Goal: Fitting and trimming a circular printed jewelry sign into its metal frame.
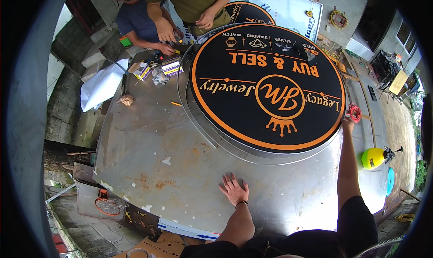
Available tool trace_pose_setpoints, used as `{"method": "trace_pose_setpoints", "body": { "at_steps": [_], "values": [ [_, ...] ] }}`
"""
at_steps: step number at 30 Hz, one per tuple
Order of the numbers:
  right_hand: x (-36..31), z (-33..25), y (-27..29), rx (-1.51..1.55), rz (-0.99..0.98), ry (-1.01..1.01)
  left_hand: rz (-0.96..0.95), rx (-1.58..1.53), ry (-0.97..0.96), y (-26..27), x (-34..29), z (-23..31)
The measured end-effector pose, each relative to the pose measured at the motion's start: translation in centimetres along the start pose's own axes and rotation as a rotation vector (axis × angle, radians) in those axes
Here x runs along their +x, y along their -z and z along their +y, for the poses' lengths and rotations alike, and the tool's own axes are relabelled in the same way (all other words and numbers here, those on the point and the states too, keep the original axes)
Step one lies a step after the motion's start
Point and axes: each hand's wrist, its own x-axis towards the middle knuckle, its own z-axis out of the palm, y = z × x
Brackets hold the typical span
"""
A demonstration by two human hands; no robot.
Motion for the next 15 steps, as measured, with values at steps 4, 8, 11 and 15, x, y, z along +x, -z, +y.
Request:
{"method": "trace_pose_setpoints", "body": {
  "at_steps": [4, 8, 11, 15],
  "values": [
    [-1.6, -1.4, -0.2, -0.001, -0.004, -0.042, 0.011, 0.014, 0.01, 0.2, -0.1, -0.3],
    [-1.1, -1.0, 0.3, 0.011, 0.004, -0.016, 0.011, 0.004, 0.003, 0.1, -0.1, -0.1],
    [-0.5, -0.4, 0.3, 0.011, 0.015, -0.015, 0.001, 0.002, 0.006, 0.1, -0.1, 0.0],
    [-0.6, -0.3, -0.2, -0.018, 0.039, 0.002, 0.019, 0.01, 0.001, 0.0, 0.0, -0.2]
  ]
}}
